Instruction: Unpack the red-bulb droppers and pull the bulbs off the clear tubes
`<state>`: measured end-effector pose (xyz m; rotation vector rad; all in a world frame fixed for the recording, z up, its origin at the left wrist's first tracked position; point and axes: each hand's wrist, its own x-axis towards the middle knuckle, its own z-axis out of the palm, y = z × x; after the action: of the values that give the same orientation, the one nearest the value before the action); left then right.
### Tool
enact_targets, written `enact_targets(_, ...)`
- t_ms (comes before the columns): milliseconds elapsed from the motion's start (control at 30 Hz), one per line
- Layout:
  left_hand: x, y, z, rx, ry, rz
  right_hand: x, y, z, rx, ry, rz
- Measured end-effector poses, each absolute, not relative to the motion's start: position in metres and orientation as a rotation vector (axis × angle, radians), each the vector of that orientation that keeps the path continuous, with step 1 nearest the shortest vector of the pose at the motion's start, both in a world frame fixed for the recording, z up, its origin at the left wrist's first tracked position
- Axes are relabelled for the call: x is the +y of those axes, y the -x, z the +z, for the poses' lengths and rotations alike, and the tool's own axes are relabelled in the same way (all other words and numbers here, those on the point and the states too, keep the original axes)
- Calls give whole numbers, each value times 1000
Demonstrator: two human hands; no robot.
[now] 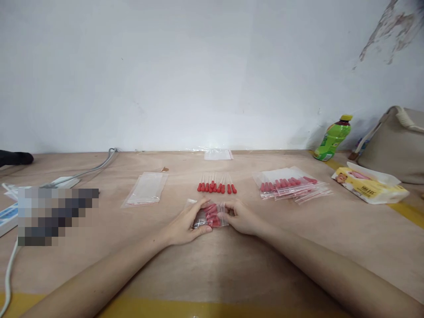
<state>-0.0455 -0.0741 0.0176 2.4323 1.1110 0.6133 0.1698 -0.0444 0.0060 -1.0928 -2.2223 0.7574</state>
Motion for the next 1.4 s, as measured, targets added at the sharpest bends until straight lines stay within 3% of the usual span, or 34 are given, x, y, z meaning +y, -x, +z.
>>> enact_targets(333,-65,34,19,1021,-2390,723,-36,-165,-13,-1898,951,989)
enact_targets(700,-66,34,19,1072,-2416,662,-40,-160,-16,-1786,1125,952)
enact_targets(1167,-65,38,14,1082,-2380,683,-45,-168,6,-2156,985,775)
enact_targets(1400,-66,38,17,1103,-2374,664,-38,-174,2,-2017,922,992)
